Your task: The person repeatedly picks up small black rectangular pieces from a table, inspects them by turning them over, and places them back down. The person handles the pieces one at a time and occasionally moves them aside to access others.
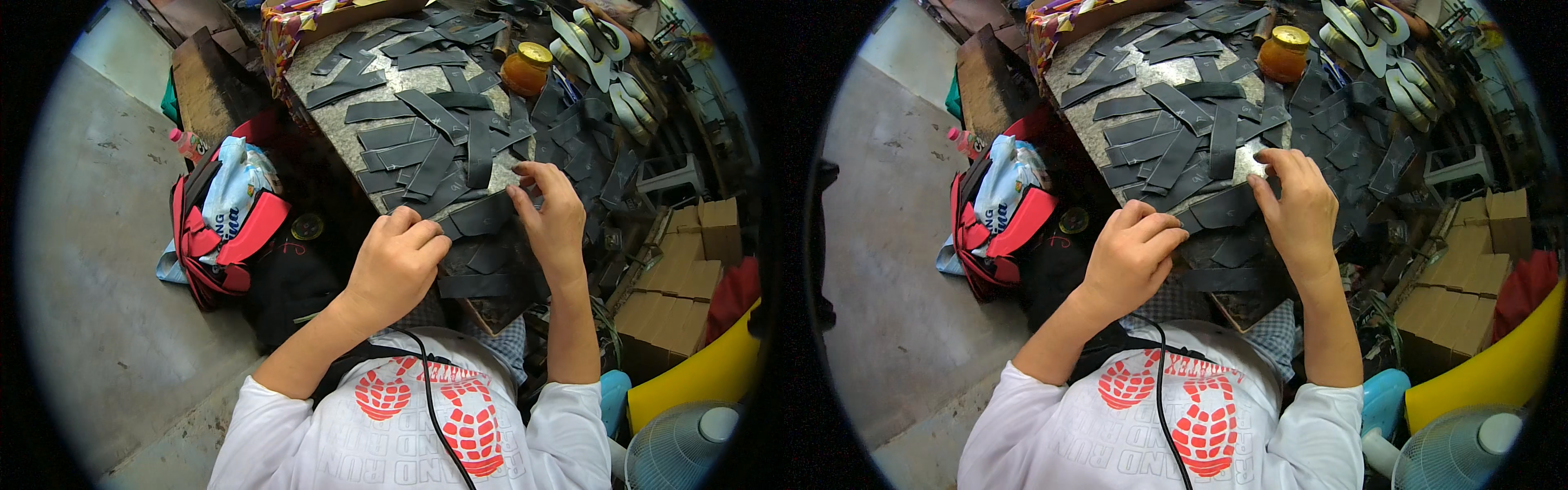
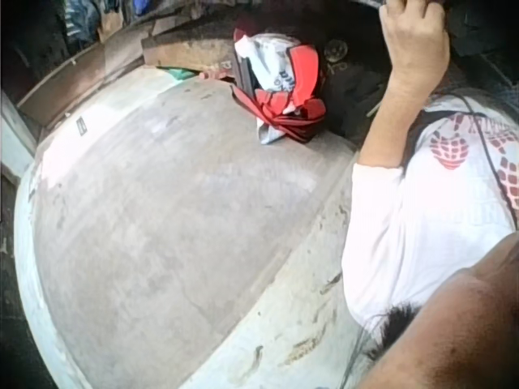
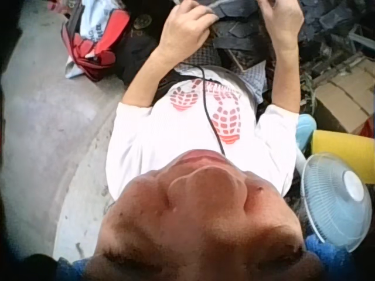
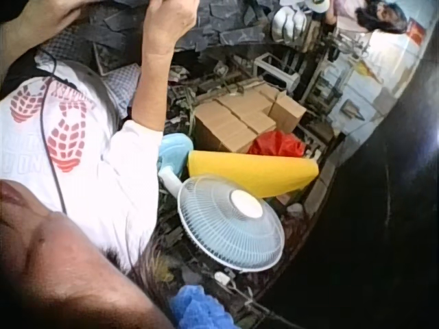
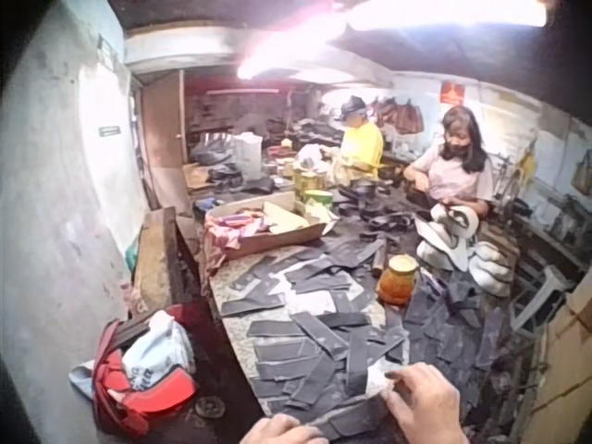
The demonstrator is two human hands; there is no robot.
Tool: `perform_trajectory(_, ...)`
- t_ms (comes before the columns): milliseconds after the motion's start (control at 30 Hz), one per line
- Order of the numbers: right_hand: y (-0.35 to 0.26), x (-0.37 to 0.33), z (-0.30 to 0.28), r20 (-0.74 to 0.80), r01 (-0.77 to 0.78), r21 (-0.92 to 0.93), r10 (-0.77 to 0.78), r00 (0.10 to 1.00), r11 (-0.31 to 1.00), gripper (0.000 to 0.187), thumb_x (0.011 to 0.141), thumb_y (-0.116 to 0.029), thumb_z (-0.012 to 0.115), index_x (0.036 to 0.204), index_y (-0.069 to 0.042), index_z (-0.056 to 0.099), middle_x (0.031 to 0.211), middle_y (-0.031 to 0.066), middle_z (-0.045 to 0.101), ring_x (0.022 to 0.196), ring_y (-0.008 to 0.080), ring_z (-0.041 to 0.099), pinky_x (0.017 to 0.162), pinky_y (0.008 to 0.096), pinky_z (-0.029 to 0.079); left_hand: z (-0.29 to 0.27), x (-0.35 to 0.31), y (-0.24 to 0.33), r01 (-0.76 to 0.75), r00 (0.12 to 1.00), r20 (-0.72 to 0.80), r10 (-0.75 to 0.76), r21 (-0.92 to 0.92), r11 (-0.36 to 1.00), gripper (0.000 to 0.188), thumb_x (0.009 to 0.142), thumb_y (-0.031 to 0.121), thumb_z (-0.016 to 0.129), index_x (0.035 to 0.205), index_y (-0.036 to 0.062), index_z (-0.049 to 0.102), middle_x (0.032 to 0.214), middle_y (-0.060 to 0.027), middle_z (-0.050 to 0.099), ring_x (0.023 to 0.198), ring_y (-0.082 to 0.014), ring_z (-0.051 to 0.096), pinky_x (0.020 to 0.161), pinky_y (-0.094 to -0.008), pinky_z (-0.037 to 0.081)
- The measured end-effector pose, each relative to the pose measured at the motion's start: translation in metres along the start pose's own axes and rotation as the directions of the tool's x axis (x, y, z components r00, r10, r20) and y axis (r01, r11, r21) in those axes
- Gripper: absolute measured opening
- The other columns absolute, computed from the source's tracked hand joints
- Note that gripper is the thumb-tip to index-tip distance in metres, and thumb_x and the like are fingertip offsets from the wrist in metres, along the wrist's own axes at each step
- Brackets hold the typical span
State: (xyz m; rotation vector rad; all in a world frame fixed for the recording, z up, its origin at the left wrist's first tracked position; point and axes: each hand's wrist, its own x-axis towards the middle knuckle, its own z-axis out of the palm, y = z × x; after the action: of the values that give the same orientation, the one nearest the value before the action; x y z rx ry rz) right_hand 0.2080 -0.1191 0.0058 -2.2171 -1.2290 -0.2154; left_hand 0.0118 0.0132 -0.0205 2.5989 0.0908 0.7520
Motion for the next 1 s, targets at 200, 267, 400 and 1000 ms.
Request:
perform_trajectory(200,0.002,0.019,0.013,0.116,-0.109,0.071,0.100,0.988,0.992,0.035,0.087,-0.028,0.073,0.114,-0.008,0.064,0.090,0.0078,0.069,0.079,0.0246,0.067,0.070,0.0357,0.051,0.001,0.021,-0.009,0.011,0.993,-0.121,-0.008,0.030,0.999,0.034,0.072,0.006,0.073,0.105,0.0043,0.068,0.111,-0.0099,0.063,0.104,-0.0300,0.057,0.088,-0.0429,0.048)
perform_trajectory(267,0.003,0.027,0.026,0.181,-0.221,0.313,0.170,0.969,0.924,0.042,0.086,-0.023,0.074,0.121,-0.006,0.059,0.088,0.0098,0.070,0.073,0.0220,0.067,0.069,0.0351,0.052,0.006,0.034,-0.017,0.015,0.995,-0.098,-0.007,0.090,0.996,0.036,0.077,0.011,0.074,0.112,0.0034,0.067,0.127,-0.0132,0.058,0.119,-0.0323,0.053,0.097,-0.0445,0.045)
perform_trajectory(400,0.015,0.038,0.043,0.184,-0.228,0.527,0.151,0.971,0.819,0.040,0.086,-0.009,0.071,0.123,-0.004,0.056,0.083,0.0070,0.068,0.072,0.0137,0.063,0.066,0.0305,0.051,0.019,0.051,-0.033,0.033,0.999,-0.019,-0.030,0.208,0.978,0.044,0.084,0.021,0.072,0.124,0.0035,0.062,0.137,-0.0138,0.055,0.131,-0.0320,0.047,0.109,-0.0480,0.037)
perform_trajectory(1000,0.037,0.051,0.030,0.439,-0.516,0.698,0.273,0.856,0.497,0.037,0.091,-0.004,0.064,0.126,-0.003,0.053,0.091,0.0022,0.062,0.071,0.0064,0.057,0.059,0.0216,0.047,0.022,0.076,-0.058,0.016,0.995,-0.099,0.000,0.165,0.986,0.032,0.079,0.017,0.075,0.107,0.0043,0.067,0.117,-0.0121,0.062,0.114,-0.0299,0.054,0.106,-0.0499,0.039)
